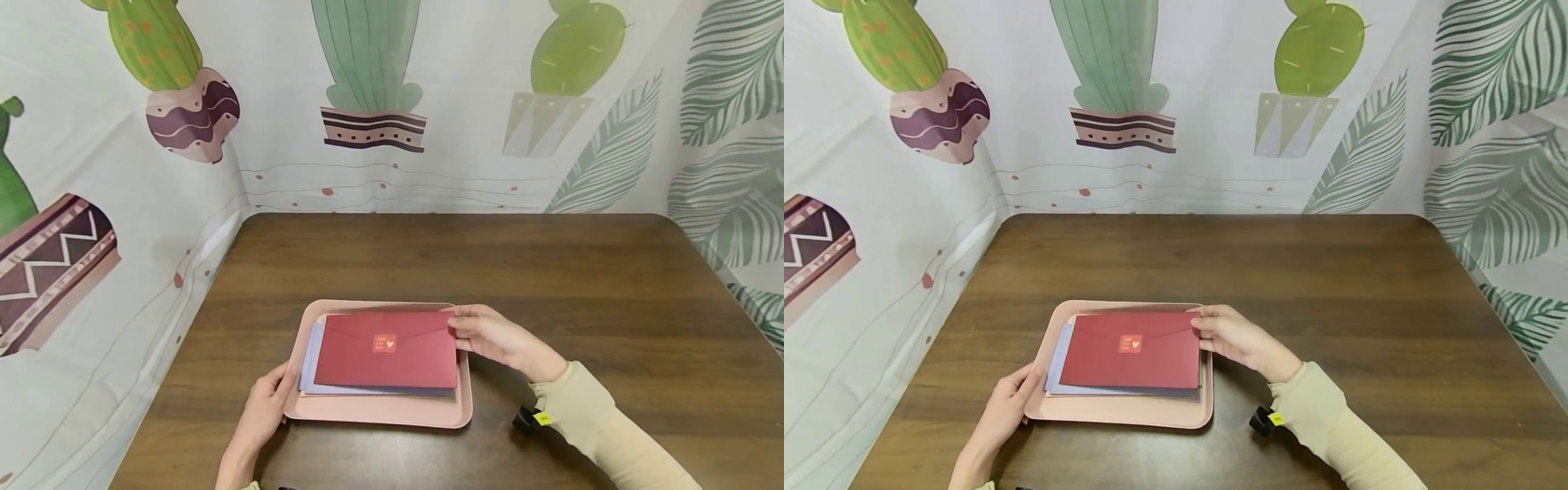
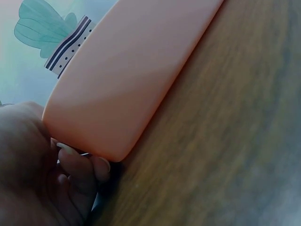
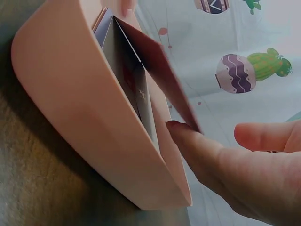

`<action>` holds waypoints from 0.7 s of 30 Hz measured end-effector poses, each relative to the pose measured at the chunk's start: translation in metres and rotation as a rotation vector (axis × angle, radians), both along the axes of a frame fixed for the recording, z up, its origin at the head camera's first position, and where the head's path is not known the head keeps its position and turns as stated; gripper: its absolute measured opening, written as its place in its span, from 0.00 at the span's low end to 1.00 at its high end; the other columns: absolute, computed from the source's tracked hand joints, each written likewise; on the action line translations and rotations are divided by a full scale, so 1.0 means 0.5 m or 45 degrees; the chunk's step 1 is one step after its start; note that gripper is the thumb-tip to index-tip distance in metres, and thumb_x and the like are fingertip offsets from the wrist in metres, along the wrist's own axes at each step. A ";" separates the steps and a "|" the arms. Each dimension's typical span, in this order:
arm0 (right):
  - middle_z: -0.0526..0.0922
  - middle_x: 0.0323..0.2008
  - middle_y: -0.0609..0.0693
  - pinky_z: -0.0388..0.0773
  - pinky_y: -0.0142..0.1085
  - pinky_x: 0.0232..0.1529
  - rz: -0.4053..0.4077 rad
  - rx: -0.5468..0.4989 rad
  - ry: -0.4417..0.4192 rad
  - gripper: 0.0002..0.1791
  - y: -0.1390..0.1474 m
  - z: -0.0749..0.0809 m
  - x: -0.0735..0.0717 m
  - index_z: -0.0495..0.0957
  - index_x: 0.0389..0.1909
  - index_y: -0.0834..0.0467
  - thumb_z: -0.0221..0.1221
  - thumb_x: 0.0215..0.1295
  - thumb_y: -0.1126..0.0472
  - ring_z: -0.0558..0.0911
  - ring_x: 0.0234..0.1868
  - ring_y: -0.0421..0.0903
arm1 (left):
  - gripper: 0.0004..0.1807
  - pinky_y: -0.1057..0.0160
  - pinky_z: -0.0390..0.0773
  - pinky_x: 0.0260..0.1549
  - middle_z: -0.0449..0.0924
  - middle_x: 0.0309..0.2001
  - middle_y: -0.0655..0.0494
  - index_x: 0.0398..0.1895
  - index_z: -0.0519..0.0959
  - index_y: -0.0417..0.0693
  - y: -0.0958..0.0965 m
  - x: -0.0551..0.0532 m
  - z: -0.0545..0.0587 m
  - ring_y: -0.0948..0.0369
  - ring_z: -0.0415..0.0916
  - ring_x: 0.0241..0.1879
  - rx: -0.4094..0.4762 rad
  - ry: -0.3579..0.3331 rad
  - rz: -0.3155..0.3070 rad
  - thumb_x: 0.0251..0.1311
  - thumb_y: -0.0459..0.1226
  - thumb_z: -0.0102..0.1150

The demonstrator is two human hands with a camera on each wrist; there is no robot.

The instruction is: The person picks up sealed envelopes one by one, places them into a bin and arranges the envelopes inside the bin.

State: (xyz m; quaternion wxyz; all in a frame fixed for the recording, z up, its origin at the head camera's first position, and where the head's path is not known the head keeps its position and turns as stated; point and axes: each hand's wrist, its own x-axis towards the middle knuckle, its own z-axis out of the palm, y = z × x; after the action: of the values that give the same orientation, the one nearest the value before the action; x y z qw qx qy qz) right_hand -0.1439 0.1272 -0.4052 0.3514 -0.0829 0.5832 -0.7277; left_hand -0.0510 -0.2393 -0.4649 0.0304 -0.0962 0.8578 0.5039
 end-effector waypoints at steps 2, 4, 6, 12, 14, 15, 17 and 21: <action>0.76 0.50 0.56 0.75 0.32 0.56 0.020 0.046 0.034 0.28 0.003 0.003 0.002 0.50 0.67 0.79 0.42 0.72 0.68 0.77 0.47 0.38 | 0.17 0.64 0.70 0.11 0.76 0.21 0.49 0.54 0.78 0.39 -0.001 -0.002 -0.001 0.66 0.65 0.12 -0.006 0.001 0.002 0.73 0.40 0.44; 0.70 0.59 0.68 0.72 0.36 0.62 0.033 0.080 0.069 0.31 0.005 0.007 0.003 0.47 0.69 0.78 0.43 0.72 0.67 0.77 0.53 0.40 | 0.17 0.64 0.70 0.11 0.76 0.21 0.50 0.53 0.78 0.39 -0.003 -0.003 -0.001 0.66 0.65 0.12 -0.012 -0.002 -0.001 0.73 0.40 0.44; 0.60 0.67 0.74 0.68 0.39 0.65 0.043 0.096 0.096 0.31 0.008 0.012 0.004 0.45 0.69 0.78 0.43 0.72 0.67 0.74 0.62 0.46 | 0.17 0.64 0.70 0.11 0.76 0.21 0.50 0.52 0.78 0.39 -0.004 -0.003 -0.001 0.66 0.65 0.12 -0.012 -0.009 0.000 0.73 0.40 0.44; 0.52 0.70 0.74 0.67 0.38 0.65 0.007 0.099 0.112 0.31 0.016 0.027 -0.001 0.48 0.69 0.78 0.44 0.73 0.66 0.67 0.68 0.53 | 0.17 0.63 0.70 0.11 0.76 0.20 0.51 0.51 0.78 0.40 -0.010 -0.004 -0.001 0.66 0.67 0.12 -0.006 -0.012 0.001 0.73 0.40 0.44; 0.61 0.68 0.70 0.69 0.37 0.64 -0.010 0.078 0.131 0.30 0.019 0.029 -0.002 0.49 0.68 0.79 0.46 0.72 0.66 0.73 0.64 0.47 | 0.17 0.63 0.70 0.11 0.76 0.20 0.51 0.52 0.78 0.39 -0.012 -0.005 -0.001 0.66 0.67 0.13 -0.003 -0.008 -0.001 0.73 0.40 0.44; 0.67 0.65 0.67 0.70 0.36 0.63 -0.024 0.059 0.133 0.30 0.021 0.030 -0.003 0.51 0.67 0.79 0.46 0.72 0.67 0.75 0.61 0.45 | 0.17 0.63 0.70 0.11 0.76 0.20 0.51 0.52 0.78 0.39 -0.013 -0.005 0.000 0.66 0.66 0.12 -0.003 -0.001 -0.006 0.74 0.40 0.44; 0.76 0.57 0.57 0.72 0.34 0.61 -0.061 0.006 0.126 0.28 0.026 0.031 -0.005 0.54 0.65 0.79 0.47 0.71 0.68 0.79 0.56 0.41 | 0.17 0.63 0.70 0.11 0.75 0.20 0.52 0.52 0.78 0.38 -0.015 -0.005 0.000 0.66 0.66 0.12 -0.004 0.002 -0.003 0.74 0.40 0.44; 0.82 0.46 0.44 0.75 0.32 0.58 -0.108 -0.092 0.116 0.18 0.043 0.030 -0.010 0.65 0.58 0.74 0.48 0.71 0.69 0.82 0.52 0.39 | 0.18 0.63 0.70 0.11 0.76 0.20 0.52 0.54 0.77 0.38 -0.016 -0.004 -0.001 0.66 0.66 0.13 -0.015 0.004 -0.005 0.74 0.41 0.44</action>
State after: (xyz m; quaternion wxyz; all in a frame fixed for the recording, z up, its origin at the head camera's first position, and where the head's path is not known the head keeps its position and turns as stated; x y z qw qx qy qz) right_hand -0.1491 0.1488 -0.3904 0.2901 -0.1038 0.5750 -0.7579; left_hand -0.0532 -0.2475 -0.4652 0.0296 -0.0939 0.8611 0.4989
